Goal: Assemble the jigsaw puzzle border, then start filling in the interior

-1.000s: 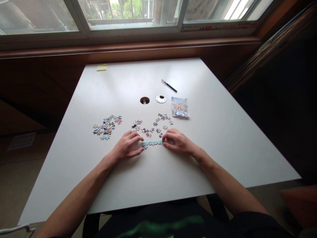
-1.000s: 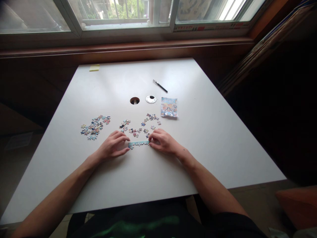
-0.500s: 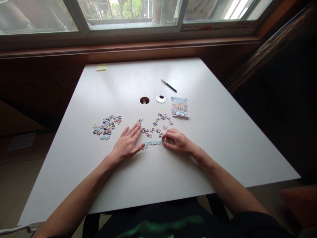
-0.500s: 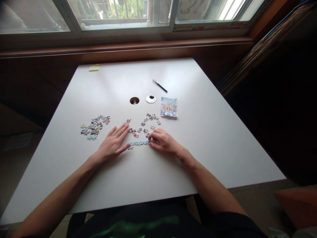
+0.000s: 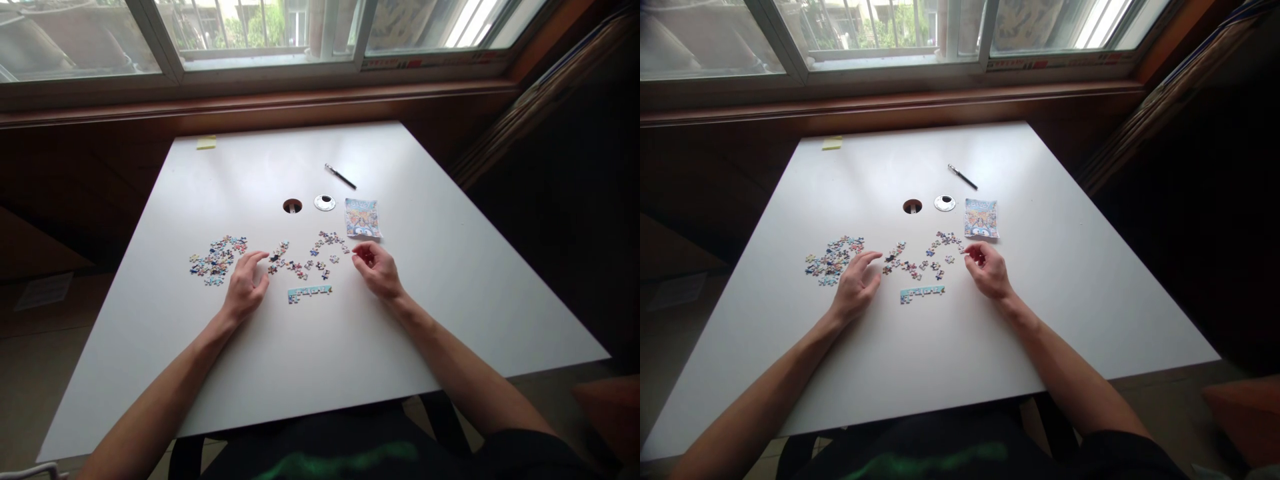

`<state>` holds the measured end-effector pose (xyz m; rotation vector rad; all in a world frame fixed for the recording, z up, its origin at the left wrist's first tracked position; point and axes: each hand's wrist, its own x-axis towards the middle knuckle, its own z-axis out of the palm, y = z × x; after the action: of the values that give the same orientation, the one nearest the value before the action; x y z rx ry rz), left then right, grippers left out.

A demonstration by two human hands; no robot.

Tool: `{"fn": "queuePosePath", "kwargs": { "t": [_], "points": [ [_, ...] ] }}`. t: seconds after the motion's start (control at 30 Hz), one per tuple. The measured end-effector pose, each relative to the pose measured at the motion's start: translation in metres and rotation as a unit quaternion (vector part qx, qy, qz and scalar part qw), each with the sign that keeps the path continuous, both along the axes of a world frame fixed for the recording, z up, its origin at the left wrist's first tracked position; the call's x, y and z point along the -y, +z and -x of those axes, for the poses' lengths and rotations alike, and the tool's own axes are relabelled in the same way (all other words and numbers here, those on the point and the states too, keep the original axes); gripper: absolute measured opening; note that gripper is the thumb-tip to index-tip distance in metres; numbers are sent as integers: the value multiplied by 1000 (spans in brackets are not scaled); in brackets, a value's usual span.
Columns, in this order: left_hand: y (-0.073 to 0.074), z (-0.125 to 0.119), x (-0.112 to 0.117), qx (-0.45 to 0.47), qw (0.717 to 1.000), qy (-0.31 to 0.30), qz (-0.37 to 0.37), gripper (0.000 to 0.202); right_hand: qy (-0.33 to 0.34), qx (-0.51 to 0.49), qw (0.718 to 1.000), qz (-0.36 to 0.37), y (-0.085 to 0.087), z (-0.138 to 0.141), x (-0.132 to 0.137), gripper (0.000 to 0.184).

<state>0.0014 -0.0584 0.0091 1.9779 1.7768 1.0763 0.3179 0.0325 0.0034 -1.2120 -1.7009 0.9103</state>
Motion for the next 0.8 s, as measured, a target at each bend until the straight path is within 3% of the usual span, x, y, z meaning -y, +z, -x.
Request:
{"fn": "queuePosePath", "kwargs": {
  "t": [0.13,0.37,0.53,0.8],
  "points": [
    [1,-5,1,-39,999,-36,-12,29,-22,57,997,-46,0,-2,-3,12],
    [3,-5,1,-26,999,-20,1,3,-38,28,999,-7,-2,-4,-7,15],
    [1,-1,2,8,1000,-1,9,31,-21,9,1000,7,-4,-7,-10,32],
    [-6,1,4,36,999,-20,25,40,2,-27,999,43,-10,-19,-18,30]
  ]
}}
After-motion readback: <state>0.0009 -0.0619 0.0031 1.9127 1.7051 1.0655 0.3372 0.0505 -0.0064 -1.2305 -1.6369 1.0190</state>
